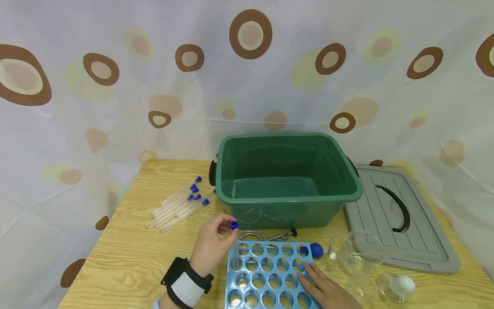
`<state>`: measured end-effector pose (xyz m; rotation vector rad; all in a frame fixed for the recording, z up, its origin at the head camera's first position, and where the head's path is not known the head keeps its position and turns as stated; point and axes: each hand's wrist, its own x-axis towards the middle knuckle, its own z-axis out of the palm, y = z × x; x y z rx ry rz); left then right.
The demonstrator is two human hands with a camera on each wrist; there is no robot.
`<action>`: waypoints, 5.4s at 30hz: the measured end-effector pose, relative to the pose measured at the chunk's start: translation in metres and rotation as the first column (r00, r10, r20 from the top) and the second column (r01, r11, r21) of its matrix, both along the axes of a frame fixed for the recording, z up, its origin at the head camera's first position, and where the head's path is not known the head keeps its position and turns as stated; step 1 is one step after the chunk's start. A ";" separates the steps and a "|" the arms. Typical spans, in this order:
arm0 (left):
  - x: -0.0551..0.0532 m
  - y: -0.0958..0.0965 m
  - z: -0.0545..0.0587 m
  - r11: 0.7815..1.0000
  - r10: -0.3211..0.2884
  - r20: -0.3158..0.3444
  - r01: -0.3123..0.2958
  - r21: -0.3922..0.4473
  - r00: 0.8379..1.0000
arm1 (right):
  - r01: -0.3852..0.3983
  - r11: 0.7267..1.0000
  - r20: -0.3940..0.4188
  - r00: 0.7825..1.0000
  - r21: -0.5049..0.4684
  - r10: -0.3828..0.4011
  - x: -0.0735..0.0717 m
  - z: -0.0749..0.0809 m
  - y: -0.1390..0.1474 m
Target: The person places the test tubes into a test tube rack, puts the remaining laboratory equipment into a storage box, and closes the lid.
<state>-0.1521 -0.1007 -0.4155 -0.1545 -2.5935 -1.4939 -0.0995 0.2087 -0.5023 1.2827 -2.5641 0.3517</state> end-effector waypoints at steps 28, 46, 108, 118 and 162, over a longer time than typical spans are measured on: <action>0.003 -0.010 -0.004 0.998 0.019 0.020 -0.018 -0.056 1.000 | 0.011 1.000 0.027 1.000 0.009 -0.011 -0.001 -0.001 -0.003; -0.107 -0.070 -0.031 0.741 0.174 0.044 -0.101 -0.664 0.984 | 0.033 0.999 0.046 0.998 0.003 -0.033 -0.001 -0.003 0.004; -0.048 -0.093 0.045 0.904 0.280 -0.420 -0.383 -0.187 0.864 | -0.030 0.996 -0.174 0.985 -0.085 0.015 -0.006 -0.014 -0.001; -0.041 -0.080 0.087 0.919 0.266 -0.590 -0.386 -0.084 0.762 | -0.037 0.995 -0.161 0.987 -0.088 0.023 -0.006 -0.015 0.000; -0.020 0.020 0.097 0.939 -0.246 -0.360 0.129 -0.318 0.900 | -0.028 0.995 -0.150 0.989 -0.100 0.012 -0.004 -0.012 -0.002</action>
